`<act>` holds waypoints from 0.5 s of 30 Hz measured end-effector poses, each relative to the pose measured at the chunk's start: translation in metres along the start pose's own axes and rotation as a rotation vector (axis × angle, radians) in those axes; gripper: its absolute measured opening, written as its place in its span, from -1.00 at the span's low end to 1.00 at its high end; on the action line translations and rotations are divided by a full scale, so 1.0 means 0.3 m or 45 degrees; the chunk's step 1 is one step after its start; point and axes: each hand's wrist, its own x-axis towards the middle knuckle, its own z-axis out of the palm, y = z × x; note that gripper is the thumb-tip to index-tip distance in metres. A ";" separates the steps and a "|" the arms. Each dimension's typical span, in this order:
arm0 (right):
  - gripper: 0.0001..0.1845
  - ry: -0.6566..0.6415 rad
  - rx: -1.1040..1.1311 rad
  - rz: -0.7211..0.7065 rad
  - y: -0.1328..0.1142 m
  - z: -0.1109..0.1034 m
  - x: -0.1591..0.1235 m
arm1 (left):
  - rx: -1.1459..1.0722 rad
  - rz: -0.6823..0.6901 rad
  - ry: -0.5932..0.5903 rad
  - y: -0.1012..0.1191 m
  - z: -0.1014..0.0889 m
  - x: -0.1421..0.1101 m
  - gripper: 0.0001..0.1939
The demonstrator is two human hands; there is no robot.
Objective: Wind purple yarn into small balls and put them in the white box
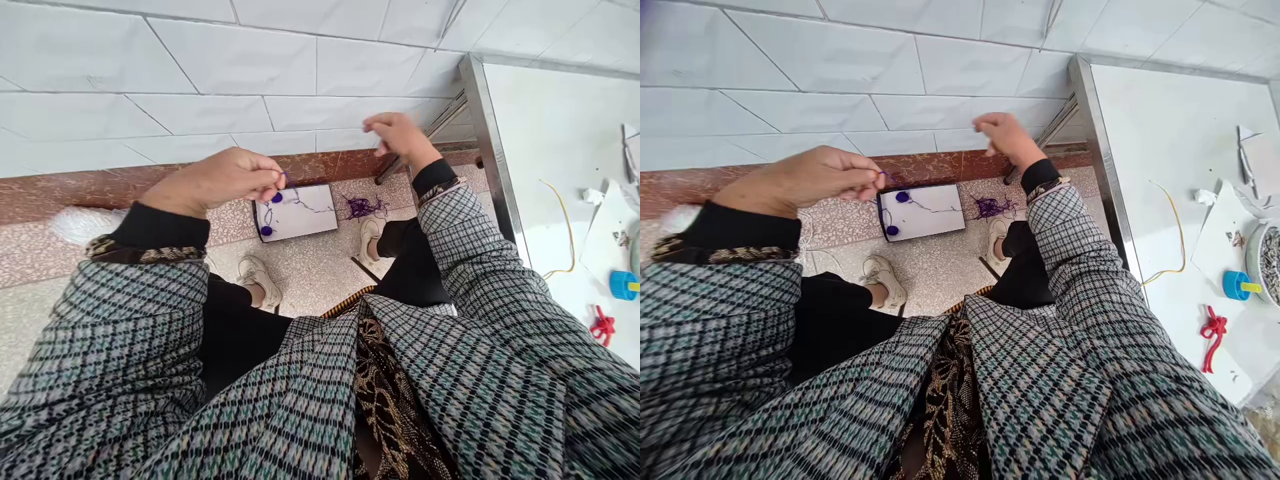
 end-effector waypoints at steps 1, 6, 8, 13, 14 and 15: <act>-0.65 -0.136 0.084 -0.074 -0.040 0.048 -0.026 | -0.004 0.016 -0.018 0.016 0.020 0.021 -0.83; -0.77 -0.737 0.295 -0.329 -0.094 0.210 -0.138 | -0.026 0.104 0.003 0.072 0.122 0.107 -0.82; -0.83 -0.836 0.261 -0.369 -0.095 0.216 -0.154 | -0.014 0.144 -0.018 0.076 0.140 0.118 -0.80; -0.72 -0.310 -0.056 -0.206 -0.098 0.058 -0.104 | -0.133 0.074 0.007 0.035 0.047 0.028 -0.81; -0.73 -0.211 -0.142 -0.126 -0.082 0.008 -0.080 | -0.149 0.052 0.029 0.021 0.015 -0.002 -0.80; -0.75 -0.068 -0.294 -0.013 -0.055 -0.041 -0.057 | -0.145 0.045 0.053 0.005 -0.015 -0.032 -0.79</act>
